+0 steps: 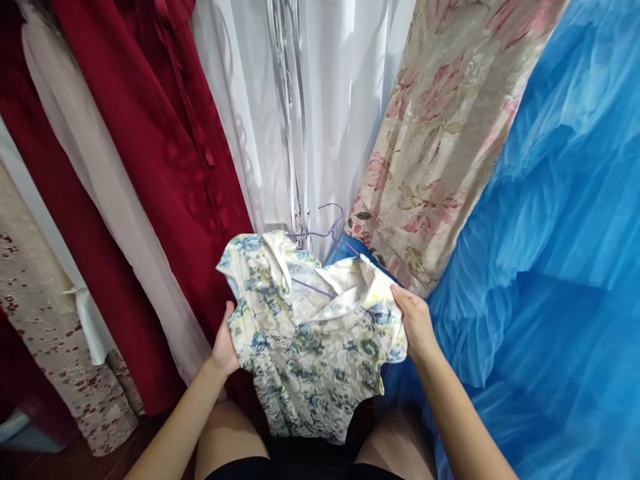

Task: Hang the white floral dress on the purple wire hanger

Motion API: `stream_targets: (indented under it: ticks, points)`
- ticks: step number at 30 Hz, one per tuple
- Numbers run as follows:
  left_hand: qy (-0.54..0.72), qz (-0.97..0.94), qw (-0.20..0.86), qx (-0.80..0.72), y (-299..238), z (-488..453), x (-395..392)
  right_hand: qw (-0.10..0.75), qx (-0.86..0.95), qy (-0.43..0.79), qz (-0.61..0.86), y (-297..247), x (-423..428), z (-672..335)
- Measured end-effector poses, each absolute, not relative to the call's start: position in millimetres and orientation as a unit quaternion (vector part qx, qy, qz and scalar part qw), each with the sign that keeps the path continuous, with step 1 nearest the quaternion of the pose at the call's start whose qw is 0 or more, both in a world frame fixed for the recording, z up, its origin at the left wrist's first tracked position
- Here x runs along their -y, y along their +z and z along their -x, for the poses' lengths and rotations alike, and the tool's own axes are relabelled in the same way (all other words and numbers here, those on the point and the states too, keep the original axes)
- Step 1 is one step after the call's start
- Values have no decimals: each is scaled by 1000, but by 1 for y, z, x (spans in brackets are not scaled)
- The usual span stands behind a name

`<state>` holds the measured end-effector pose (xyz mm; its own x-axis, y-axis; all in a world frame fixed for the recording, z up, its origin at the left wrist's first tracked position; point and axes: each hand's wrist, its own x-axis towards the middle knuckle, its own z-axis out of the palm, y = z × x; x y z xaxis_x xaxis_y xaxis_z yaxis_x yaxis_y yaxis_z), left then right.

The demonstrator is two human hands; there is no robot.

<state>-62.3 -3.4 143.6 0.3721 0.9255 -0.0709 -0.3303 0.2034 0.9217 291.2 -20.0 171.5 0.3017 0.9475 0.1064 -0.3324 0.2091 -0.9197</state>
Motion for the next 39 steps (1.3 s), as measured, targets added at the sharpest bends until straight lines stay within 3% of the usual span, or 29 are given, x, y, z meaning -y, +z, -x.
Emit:
stream_targets:
  ticks: [9, 18, 25, 33, 39]
  points:
    - [587, -315, 684, -297, 118, 90, 10, 680, 432, 446, 389, 202, -28, -258]
    - [593, -284, 668, -347, 117, 83, 22, 640, 444, 490, 391, 202, -21, -270]
    - [567, -290, 666, -389, 93, 72, 38, 594, 451, 536, 394, 187, -16, -281]
    - [562, -308, 649, -410, 86, 72, 45, 598, 450, 527, 403, 178, -20, -279]
    - [587, -349, 554, -476, 62, 56, 54, 640, 421, 446, 463, 119, -17, -266]
